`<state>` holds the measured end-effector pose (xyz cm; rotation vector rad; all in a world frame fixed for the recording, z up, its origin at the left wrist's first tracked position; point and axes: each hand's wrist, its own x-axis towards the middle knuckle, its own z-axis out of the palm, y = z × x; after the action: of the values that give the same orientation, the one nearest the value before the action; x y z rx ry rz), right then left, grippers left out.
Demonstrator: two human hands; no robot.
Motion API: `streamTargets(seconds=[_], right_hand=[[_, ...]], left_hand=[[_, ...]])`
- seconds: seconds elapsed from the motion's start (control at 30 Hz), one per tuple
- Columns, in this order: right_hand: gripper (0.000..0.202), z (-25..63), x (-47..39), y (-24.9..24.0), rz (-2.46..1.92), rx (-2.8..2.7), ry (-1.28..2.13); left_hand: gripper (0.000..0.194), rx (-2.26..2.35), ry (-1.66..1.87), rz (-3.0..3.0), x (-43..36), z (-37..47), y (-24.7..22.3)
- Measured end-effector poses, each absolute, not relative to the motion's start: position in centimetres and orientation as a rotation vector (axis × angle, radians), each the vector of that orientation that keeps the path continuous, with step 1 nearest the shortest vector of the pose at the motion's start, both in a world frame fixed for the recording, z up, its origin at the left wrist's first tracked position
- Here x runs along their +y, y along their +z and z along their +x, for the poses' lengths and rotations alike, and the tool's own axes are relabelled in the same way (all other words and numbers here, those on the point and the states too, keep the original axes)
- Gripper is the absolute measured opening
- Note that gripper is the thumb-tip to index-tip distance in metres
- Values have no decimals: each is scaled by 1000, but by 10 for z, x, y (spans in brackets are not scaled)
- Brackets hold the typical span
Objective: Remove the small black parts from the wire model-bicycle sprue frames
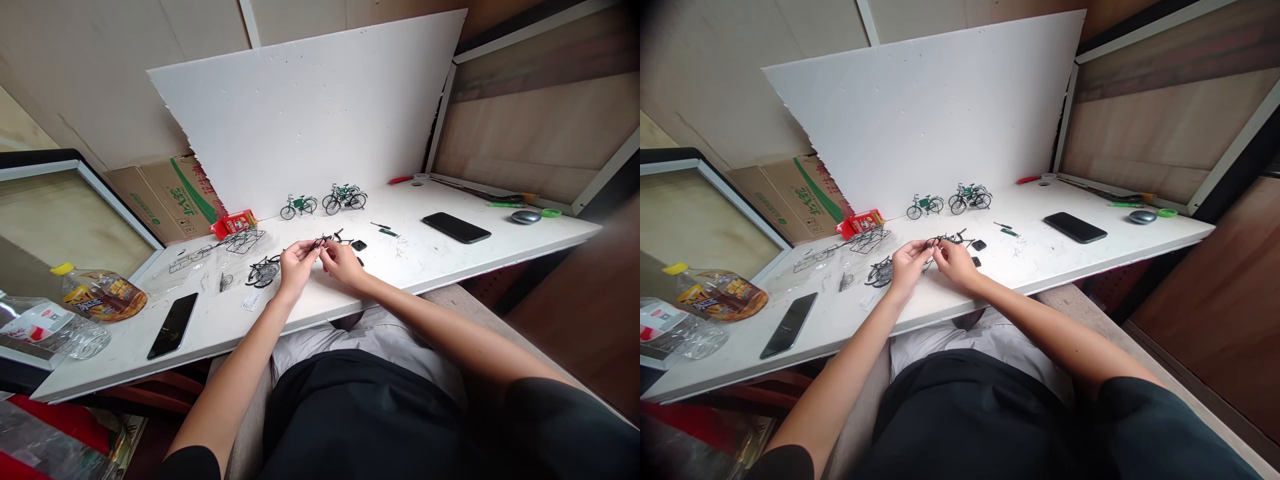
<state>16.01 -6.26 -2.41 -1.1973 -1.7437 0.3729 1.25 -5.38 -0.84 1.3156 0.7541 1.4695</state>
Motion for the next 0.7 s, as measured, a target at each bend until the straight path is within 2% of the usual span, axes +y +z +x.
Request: streamTargets(seconds=[0.7], right_hand=[[21,161,-62,-28,-1146,-1749,501]], left_hand=[[31,748,1462,1343,-52,14,-13]])
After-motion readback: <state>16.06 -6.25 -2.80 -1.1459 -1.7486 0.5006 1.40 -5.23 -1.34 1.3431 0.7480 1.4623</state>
